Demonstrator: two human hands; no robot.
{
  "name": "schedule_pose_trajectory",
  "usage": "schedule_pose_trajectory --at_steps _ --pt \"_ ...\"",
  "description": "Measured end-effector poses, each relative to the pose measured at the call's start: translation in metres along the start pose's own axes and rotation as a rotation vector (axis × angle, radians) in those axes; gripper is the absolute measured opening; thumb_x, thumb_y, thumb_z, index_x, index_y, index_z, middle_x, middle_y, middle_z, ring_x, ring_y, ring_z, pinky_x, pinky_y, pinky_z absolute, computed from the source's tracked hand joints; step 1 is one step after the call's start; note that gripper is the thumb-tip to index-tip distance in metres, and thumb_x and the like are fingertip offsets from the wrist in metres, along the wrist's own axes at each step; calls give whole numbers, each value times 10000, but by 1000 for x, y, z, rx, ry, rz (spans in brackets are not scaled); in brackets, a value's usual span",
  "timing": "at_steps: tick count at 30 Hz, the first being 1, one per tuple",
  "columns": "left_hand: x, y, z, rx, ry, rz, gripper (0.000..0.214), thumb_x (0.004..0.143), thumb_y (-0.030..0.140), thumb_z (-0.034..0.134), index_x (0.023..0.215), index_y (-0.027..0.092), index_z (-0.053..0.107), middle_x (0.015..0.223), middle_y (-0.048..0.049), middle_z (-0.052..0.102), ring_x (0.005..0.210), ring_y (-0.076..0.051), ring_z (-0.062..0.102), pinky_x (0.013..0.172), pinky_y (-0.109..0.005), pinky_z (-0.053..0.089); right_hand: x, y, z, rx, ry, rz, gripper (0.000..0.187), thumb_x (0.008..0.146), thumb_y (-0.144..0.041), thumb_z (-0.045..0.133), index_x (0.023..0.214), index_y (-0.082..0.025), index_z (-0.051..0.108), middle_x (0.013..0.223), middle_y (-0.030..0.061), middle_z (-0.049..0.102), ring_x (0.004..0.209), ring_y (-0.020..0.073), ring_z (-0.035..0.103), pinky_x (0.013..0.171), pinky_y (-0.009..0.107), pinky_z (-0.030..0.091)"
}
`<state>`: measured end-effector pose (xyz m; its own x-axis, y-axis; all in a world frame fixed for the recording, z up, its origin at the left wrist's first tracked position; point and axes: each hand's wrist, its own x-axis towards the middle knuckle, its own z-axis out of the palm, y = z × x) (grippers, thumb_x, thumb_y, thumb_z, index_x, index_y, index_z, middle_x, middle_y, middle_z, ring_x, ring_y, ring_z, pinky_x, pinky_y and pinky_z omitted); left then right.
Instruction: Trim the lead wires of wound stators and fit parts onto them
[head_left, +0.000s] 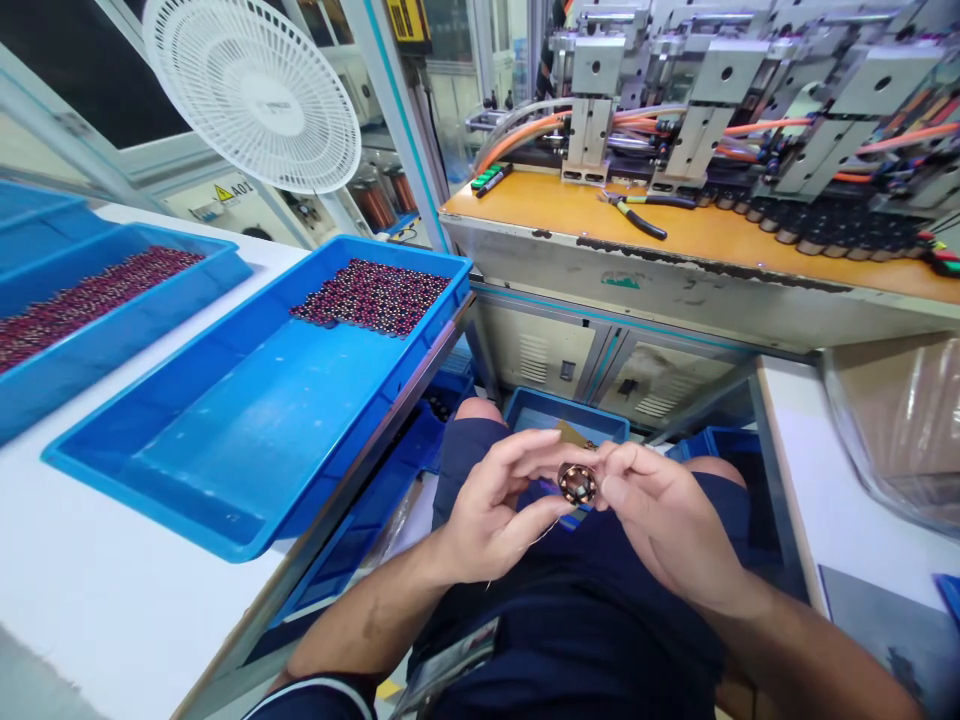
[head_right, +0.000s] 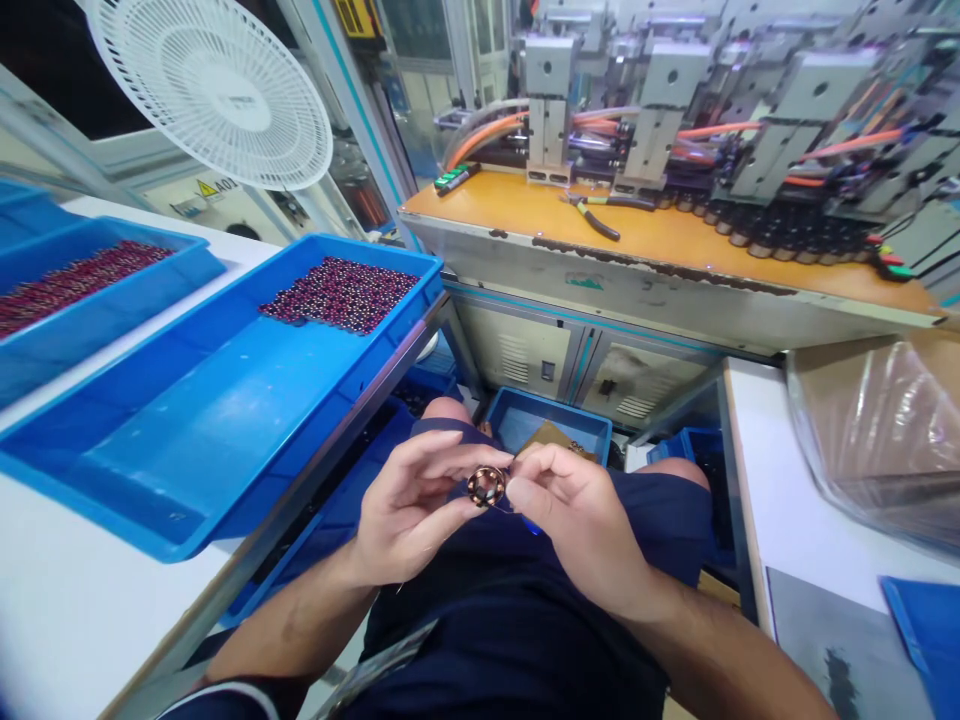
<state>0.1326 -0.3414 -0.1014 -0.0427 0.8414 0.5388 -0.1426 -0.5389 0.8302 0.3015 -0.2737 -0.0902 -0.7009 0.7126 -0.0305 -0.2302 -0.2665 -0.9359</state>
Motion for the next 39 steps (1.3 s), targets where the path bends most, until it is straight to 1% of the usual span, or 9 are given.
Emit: schedule_pose_trajectory --at_steps 5,9,14,18,21,27,32,36,39 --pt "5 1 1 -289 71 -196 392 834 7 652 1167 211 620 1171 -79 726 992 -172 730 881 -272 590 -9 3 -6 -108 107 -22 190 920 -340 638 794 -200 617 776 -13 567 779 108 541 772 247 439" --pt "6 -3 -3 -392 63 -290 336 829 57 679 1124 218 687 1190 -76 714 956 -157 732 858 -247 584 -7 -10 -12 -129 95 -18 153 899 -360 666 933 -212 645 829 -4 612 806 112 578 777 244 469" --pt "8 -7 -2 -316 25 -309 355 804 193 733 1156 224 705 1218 -101 624 1059 -187 647 832 -247 566 3 -29 -9 -175 -20 78 224 839 -378 726 912 -191 628 897 19 647 834 129 618 757 237 498" --pt "9 -3 3 -207 18 -305 382 759 132 760 1127 232 724 1098 -75 603 994 -153 614 833 -244 547 7 -36 -7 -315 -66 153 271 800 -408 748 808 -175 608 759 -5 596 681 100 532 625 211 440" --pt "9 -1 4 -156 24 -310 389 759 92 747 1126 216 715 1078 -77 621 979 -147 614 834 -243 540 8 -37 -10 -380 -90 202 297 817 -440 720 763 -175 598 733 -3 576 671 107 500 610 224 405" --pt "11 1 3 -268 37 -423 303 720 125 784 1006 151 686 1007 -79 656 823 -130 646 740 -252 576 10 -35 -21 -233 -163 245 284 849 -406 680 706 -173 603 664 -3 576 665 119 521 662 250 402" --pt "14 2 2 -267 22 -416 263 720 124 784 968 150 702 1019 -78 666 788 -108 626 709 -224 548 9 -36 -26 -188 -148 248 295 834 -408 686 689 -164 605 632 6 592 642 129 539 676 273 405" --pt "14 3 2 -226 31 -398 286 724 82 771 990 165 706 1036 -68 649 810 -99 619 727 -213 537 4 -34 -22 -215 -185 301 319 806 -461 717 789 -155 628 642 22 638 612 138 571 618 269 397" --pt "14 3 3 -206 23 -410 287 729 78 766 996 164 706 1048 -73 645 830 -106 623 745 -221 541 1 -31 -19 -206 -181 314 297 817 -432 719 759 -157 622 618 10 636 595 126 578 617 256 406"
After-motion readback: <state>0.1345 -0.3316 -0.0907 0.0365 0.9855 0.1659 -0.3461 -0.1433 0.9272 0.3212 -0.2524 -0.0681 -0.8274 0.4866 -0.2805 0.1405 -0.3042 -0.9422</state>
